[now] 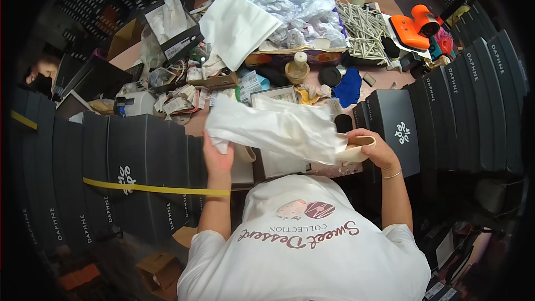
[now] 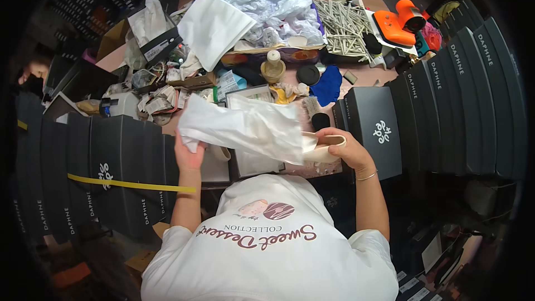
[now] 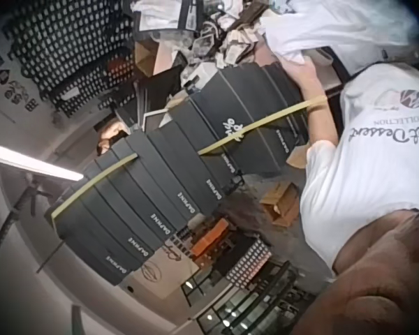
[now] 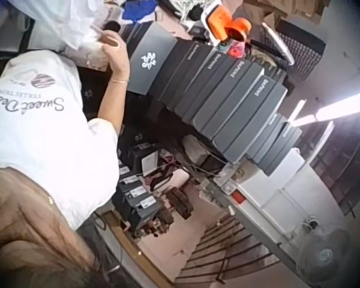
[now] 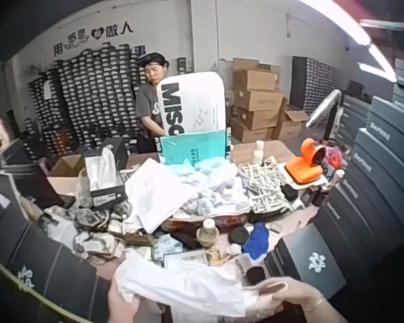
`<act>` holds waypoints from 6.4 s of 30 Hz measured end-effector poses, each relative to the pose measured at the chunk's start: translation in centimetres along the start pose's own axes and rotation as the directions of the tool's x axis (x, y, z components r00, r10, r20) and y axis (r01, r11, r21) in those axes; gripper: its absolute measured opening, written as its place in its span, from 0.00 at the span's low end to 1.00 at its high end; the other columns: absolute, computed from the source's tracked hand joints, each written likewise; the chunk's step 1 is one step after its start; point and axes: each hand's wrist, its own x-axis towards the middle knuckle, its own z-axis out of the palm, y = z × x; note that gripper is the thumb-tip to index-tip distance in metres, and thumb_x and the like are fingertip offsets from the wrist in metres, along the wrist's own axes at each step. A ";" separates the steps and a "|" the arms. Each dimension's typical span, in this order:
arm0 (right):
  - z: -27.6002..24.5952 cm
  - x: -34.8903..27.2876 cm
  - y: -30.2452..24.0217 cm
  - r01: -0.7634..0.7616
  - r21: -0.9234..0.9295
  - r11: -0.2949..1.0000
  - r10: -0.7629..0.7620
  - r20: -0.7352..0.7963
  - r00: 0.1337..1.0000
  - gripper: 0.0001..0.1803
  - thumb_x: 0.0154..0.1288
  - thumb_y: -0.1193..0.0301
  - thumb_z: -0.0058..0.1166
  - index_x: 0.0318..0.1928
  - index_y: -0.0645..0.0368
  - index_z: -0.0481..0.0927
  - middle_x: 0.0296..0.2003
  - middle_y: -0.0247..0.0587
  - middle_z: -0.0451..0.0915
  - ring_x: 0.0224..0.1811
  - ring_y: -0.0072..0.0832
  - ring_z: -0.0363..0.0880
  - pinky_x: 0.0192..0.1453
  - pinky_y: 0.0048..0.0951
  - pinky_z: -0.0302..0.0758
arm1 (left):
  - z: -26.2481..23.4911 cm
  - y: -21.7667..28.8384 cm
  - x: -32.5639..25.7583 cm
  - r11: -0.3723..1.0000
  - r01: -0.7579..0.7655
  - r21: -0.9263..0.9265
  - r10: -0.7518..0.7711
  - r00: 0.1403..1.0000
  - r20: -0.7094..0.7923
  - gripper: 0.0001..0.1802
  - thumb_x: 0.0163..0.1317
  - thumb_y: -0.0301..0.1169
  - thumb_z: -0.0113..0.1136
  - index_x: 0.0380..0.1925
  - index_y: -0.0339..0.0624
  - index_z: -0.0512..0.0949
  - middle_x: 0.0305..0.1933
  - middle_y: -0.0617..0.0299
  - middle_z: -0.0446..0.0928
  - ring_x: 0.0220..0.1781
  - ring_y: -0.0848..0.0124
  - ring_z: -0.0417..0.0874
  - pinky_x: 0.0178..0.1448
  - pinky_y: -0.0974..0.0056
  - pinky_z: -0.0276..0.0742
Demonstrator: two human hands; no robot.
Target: Cleaning and packing a pair of high-heeled shoes into a box at a manufacturing station.
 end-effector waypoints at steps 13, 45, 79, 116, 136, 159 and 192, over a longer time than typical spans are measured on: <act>10.0 2.3 4.6 0.310 -0.417 0.855 -0.447 -0.289 0.847 0.29 0.54 0.58 0.66 0.53 0.61 0.74 0.51 0.43 0.71 0.56 0.35 0.71 0.61 0.32 0.67 | 1.1 -10.5 -2.8 0.651 0.200 0.732 -0.534 0.806 0.254 0.32 0.65 0.53 0.48 0.54 0.33 0.71 0.50 0.50 0.76 0.51 0.55 0.78 0.54 0.53 0.74; 12.4 12.8 6.2 -0.079 0.028 0.996 0.082 -0.100 0.992 0.08 0.64 0.76 0.49 0.39 0.62 0.80 0.25 0.33 0.75 0.21 0.17 0.73 0.24 0.22 0.73 | -0.1 -6.9 -4.5 0.951 0.274 0.141 -0.291 0.950 0.116 0.39 0.67 0.64 0.32 0.64 0.44 0.61 0.62 0.55 0.68 0.63 0.60 0.70 0.64 0.53 0.68; 11.3 23.5 9.1 0.225 -0.958 0.175 -0.080 0.214 0.974 0.19 0.54 0.64 0.61 0.44 0.58 0.73 0.34 0.51 0.78 0.35 0.47 0.81 0.38 0.44 0.78 | -3.4 -7.2 -3.3 0.955 0.255 0.152 -0.220 0.951 -0.215 0.24 0.64 0.38 0.52 0.56 0.36 0.68 0.49 0.51 0.76 0.49 0.60 0.79 0.54 0.56 0.76; 10.0 18.1 5.8 0.230 -0.772 0.592 -0.229 0.113 0.967 0.43 0.47 0.67 0.71 0.63 0.61 0.62 0.42 0.52 0.81 0.44 0.46 0.81 0.46 0.36 0.76 | -2.4 -9.3 -3.3 0.564 -0.213 0.798 -0.079 0.948 0.309 0.44 0.59 0.38 0.64 0.68 0.34 0.51 0.67 0.48 0.58 0.65 0.59 0.64 0.67 0.58 0.61; 11.8 14.9 15.5 -0.021 -0.998 -0.052 0.000 -0.021 1.000 0.29 0.52 0.57 0.63 0.48 0.65 0.72 0.48 0.58 0.73 0.40 0.52 0.79 0.43 0.42 0.77 | -8.7 -3.5 2.9 -0.361 -0.111 0.926 0.080 0.986 0.149 0.35 0.51 0.44 0.65 0.56 0.36 0.68 0.58 0.42 0.69 0.56 0.45 0.70 0.60 0.49 0.68; 8.4 5.9 8.6 -0.102 0.622 0.776 -0.106 0.288 0.952 0.33 0.50 0.71 0.63 0.59 0.63 0.69 0.53 0.47 0.75 0.55 0.35 0.77 0.59 0.39 0.74 | 0.2 -4.1 -6.4 0.812 0.221 0.540 -0.545 0.617 0.567 0.48 0.58 0.70 0.42 0.60 0.37 0.65 0.56 0.52 0.73 0.54 0.63 0.78 0.57 0.60 0.73; -10.0 20.1 8.9 -0.022 0.425 0.905 0.150 -0.271 0.951 0.12 0.66 0.77 0.51 0.50 0.62 0.73 0.40 0.35 0.78 0.41 0.25 0.78 0.45 0.27 0.80 | 3.3 -7.0 -4.8 0.709 0.620 0.337 -0.704 0.589 0.397 0.58 0.42 0.62 0.66 0.66 0.39 0.56 0.45 0.42 0.74 0.41 0.54 0.78 0.37 0.58 0.79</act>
